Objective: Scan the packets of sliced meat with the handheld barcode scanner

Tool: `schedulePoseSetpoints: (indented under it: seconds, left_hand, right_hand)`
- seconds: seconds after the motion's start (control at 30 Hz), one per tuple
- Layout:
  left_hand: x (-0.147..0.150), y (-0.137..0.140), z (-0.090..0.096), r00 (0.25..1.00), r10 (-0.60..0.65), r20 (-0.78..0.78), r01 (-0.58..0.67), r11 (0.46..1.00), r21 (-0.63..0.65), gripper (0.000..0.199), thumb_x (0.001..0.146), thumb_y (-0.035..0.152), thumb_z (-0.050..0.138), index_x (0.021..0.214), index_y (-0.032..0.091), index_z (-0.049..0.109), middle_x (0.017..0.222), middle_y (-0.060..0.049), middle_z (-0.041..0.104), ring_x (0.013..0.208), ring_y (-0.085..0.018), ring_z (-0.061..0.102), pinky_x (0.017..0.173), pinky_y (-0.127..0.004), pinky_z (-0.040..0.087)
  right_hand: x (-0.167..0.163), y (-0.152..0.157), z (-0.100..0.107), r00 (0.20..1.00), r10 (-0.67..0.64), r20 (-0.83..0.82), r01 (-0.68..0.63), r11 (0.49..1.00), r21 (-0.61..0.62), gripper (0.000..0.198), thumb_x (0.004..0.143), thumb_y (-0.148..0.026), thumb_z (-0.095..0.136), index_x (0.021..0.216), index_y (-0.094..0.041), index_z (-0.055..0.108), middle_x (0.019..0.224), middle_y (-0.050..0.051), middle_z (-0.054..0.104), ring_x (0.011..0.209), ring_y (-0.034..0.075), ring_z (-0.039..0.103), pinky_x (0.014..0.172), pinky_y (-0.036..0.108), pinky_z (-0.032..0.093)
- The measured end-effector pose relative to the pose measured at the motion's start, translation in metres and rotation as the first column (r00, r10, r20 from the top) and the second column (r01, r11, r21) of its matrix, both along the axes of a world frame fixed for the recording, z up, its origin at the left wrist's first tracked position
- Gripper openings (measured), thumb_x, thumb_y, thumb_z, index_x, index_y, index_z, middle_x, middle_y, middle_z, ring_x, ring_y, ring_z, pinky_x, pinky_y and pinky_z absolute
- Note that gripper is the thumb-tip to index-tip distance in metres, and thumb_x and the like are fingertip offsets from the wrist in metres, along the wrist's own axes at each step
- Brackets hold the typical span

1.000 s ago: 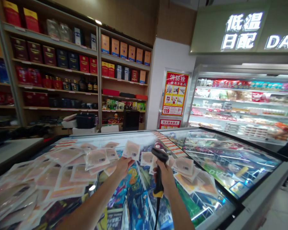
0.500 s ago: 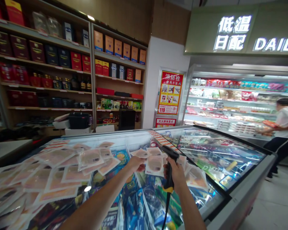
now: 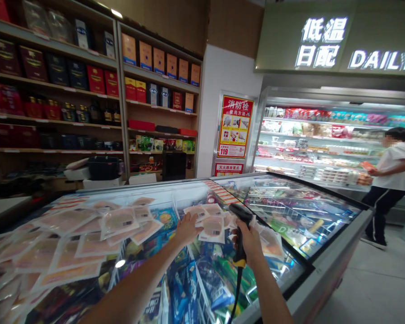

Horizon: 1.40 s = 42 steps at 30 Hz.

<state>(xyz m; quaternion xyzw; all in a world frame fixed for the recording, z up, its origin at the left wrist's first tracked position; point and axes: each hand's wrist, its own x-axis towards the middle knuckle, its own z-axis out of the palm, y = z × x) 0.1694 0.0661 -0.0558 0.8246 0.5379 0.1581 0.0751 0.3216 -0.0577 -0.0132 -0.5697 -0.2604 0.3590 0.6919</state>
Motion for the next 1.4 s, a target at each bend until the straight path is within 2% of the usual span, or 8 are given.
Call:
schedulePoseSetpoints:
  seconds: [0.3,0.43,0.53,0.67,0.83,0.97,1.13,1.4]
  left_hand:
    - [0.029,0.003,0.002,0.99,-0.137,-0.015,0.136,0.989,-0.061,0.054,0.073,0.038,0.038,0.121,0.016,0.031,0.133,-0.014,0.022,0.121,-0.027,0.018,0.094,-0.039,0.022]
    - [0.027,-0.002,0.005,0.977,-0.192,0.09,0.196,0.979,-0.049,0.05,0.073,0.03,0.035,0.12,0.013,0.033,0.131,-0.012,0.028,0.121,-0.02,0.022,0.096,-0.031,0.022]
    - [0.006,-0.004,0.01,0.978,-0.133,0.163,0.136,0.991,-0.003,0.05,0.071,0.03,0.038,0.119,0.013,0.036,0.13,-0.011,0.031,0.119,-0.018,0.026,0.095,-0.028,0.023]
    - [-0.053,-0.001,0.02,0.991,0.084,0.108,-0.091,0.994,0.058,0.051,0.068,0.03,0.044,0.116,0.014,0.04,0.128,-0.013,0.033,0.118,-0.025,0.027,0.094,-0.038,0.023]
    - [-0.14,0.011,0.042,0.93,0.368,-0.001,-0.354,0.894,0.275,0.046,0.066,0.03,0.044,0.11,0.017,0.042,0.123,-0.013,0.038,0.115,-0.028,0.029,0.09,-0.046,0.022]
    - [-0.186,0.019,0.058,0.833,0.549,-0.068,-0.518,0.818,0.249,0.043,0.063,0.036,0.045,0.1,0.013,0.048,0.107,-0.017,0.049,0.105,-0.032,0.039,0.084,-0.049,0.025]
    - [-0.205,0.023,0.061,0.849,0.514,-0.121,-0.504,0.857,0.108,0.052,0.059,0.047,0.048,0.099,0.014,0.047,0.101,-0.017,0.054,0.098,-0.032,0.044,0.083,-0.053,0.022]
    - [-0.202,0.029,0.058,0.885,0.451,-0.117,-0.421,0.882,0.211,0.049,0.052,0.043,0.057,0.092,0.017,0.05,0.102,-0.012,0.051,0.098,-0.03,0.043,0.077,-0.04,0.033]
  right_hand:
    - [0.021,-0.01,-0.003,0.998,-0.064,0.01,0.064,0.998,0.024,0.032,0.058,-0.039,0.059,0.076,-0.014,0.051,0.049,-0.001,0.056,0.034,0.009,0.047,0.032,0.021,0.04]
    - [0.011,-0.012,0.003,0.998,-0.053,0.018,0.053,0.999,0.012,0.031,0.058,-0.039,0.059,0.075,-0.014,0.051,0.049,-0.001,0.056,0.035,0.009,0.047,0.031,0.021,0.039]
    - [-0.004,-0.012,0.008,0.999,-0.028,0.015,0.028,1.0,0.006,0.029,0.059,-0.038,0.059,0.072,-0.014,0.051,0.049,-0.001,0.055,0.036,0.01,0.048,0.031,0.02,0.038]
    - [-0.026,-0.004,0.008,0.997,0.072,0.005,-0.072,0.997,0.02,0.029,0.06,-0.039,0.058,0.073,-0.015,0.05,0.048,-0.002,0.055,0.034,0.009,0.046,0.029,0.02,0.036]
    - [-0.053,0.006,0.003,0.985,0.174,-0.005,-0.174,0.985,0.01,0.03,0.061,-0.041,0.057,0.075,-0.015,0.049,0.049,-0.002,0.054,0.034,0.009,0.046,0.029,0.02,0.036]
    - [-0.07,0.008,0.002,0.974,0.228,-0.002,-0.228,0.974,-0.003,0.029,0.062,-0.04,0.055,0.074,-0.015,0.049,0.05,-0.002,0.054,0.033,0.009,0.045,0.028,0.02,0.035]
    - [-0.087,0.009,0.002,0.957,0.29,-0.03,-0.291,0.956,-0.04,0.029,0.061,-0.04,0.056,0.075,-0.015,0.049,0.048,-0.002,0.053,0.032,0.009,0.045,0.026,0.02,0.033]
    - [-0.098,0.002,0.005,0.935,0.355,0.001,-0.355,0.935,0.01,0.027,0.063,-0.04,0.055,0.072,-0.015,0.049,0.05,-0.002,0.054,0.035,0.008,0.046,0.029,0.019,0.035]
